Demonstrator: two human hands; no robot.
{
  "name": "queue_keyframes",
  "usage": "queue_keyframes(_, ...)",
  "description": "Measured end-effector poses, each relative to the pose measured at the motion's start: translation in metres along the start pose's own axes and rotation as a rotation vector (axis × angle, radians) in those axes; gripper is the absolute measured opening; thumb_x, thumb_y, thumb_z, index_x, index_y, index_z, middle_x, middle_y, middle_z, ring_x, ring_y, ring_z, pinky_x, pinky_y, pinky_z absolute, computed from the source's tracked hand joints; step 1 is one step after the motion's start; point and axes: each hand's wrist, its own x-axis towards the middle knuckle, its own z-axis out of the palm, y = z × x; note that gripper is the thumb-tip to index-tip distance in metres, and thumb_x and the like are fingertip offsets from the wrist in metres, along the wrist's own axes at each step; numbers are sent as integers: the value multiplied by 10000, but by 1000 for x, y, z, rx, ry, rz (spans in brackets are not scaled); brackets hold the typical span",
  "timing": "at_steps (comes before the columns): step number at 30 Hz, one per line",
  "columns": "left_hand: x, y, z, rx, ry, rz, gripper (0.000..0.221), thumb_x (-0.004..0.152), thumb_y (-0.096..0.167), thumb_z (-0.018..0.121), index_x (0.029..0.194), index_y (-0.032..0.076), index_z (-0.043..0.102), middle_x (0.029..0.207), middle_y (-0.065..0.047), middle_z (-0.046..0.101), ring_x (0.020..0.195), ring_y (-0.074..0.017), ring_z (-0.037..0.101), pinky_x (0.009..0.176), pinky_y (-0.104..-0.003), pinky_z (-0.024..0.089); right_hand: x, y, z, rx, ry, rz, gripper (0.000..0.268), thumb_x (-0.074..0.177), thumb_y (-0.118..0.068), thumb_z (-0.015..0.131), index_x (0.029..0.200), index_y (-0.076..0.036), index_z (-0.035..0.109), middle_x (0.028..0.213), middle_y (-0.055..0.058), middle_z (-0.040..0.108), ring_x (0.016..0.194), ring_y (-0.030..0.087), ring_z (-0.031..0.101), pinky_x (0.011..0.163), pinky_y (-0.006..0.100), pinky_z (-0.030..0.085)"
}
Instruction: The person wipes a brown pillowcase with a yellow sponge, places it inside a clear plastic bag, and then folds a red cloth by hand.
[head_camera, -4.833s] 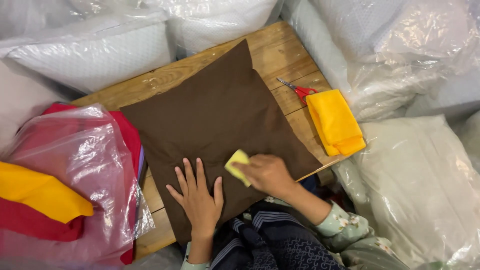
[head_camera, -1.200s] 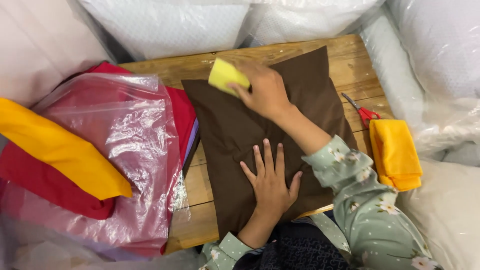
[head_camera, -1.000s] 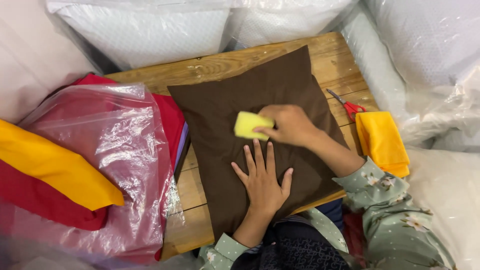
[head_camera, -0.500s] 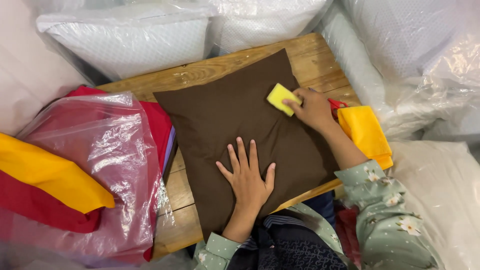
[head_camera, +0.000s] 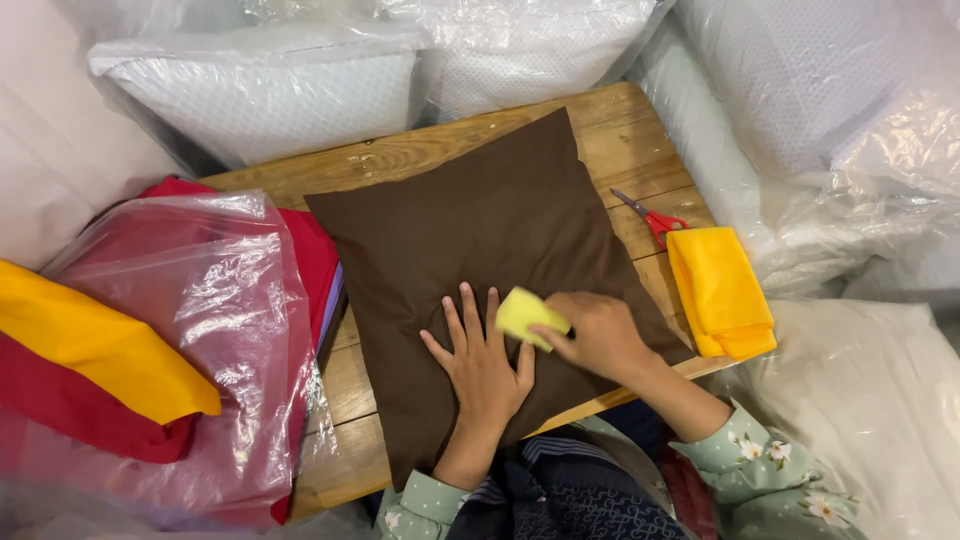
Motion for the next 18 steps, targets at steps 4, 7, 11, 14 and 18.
queue_keyframes(4, 0, 3, -3, -29, 12, -10, 697, 939, 465, 564, 1525, 107, 450, 1621, -249, 309, 1504, -480, 216, 1089, -765, -19, -10, 107, 0, -418, 297, 152, 287, 871, -424, 796, 1004, -174, 748, 762, 48, 725, 734, 235, 738, 671, 333, 571)
queue_keyframes(7, 1, 3, -5, -51, 42, -13, 678, 941, 461, 574, 1505, 97, 478, 1608, -254, 334, 1495, -484, 241, 1088, -770, 13, -26, 141, -21, -671, 557, 339, 405, 917, -492, 866, 1061, -128, 763, 767, 59, 697, 735, 248, 730, 649, 336, 581)
queue_keyframes(11, -4, 1, -27, -545, 348, 10, 382, 998, 203, 502, 1306, 43, 662, 1486, -214, 527, 1435, -478, 382, 1139, -681, 183, -34, 30, -20, -20, 480, 293, 277, 894, -401, 836, 929, -151, 723, 564, 28, 573, 564, 261, 635, 570, 336, 515)
queue_keyframes(14, -9, 0, -62, -613, 445, 13, 419, 1043, 202, 374, 1315, -2, 617, 1480, -231, 528, 1446, -469, 414, 1206, -601, 295, -29, -47, -3, 212, 205, -20, 290, 837, -413, 785, 895, -142, 702, 657, 18, 631, 612, 235, 644, 575, 341, 516)
queue_keyframes(18, -29, -28, -64, -472, -1, -60, 599, 1010, 252, 550, 1544, 31, 395, 1643, -277, 191, 1495, -555, 53, 1142, -715, 48, -10, -12, 6, 121, 12, -157, 264, 830, -343, 789, 950, -110, 757, 800, 138, 740, 772, 335, 732, 679, 452, 575)
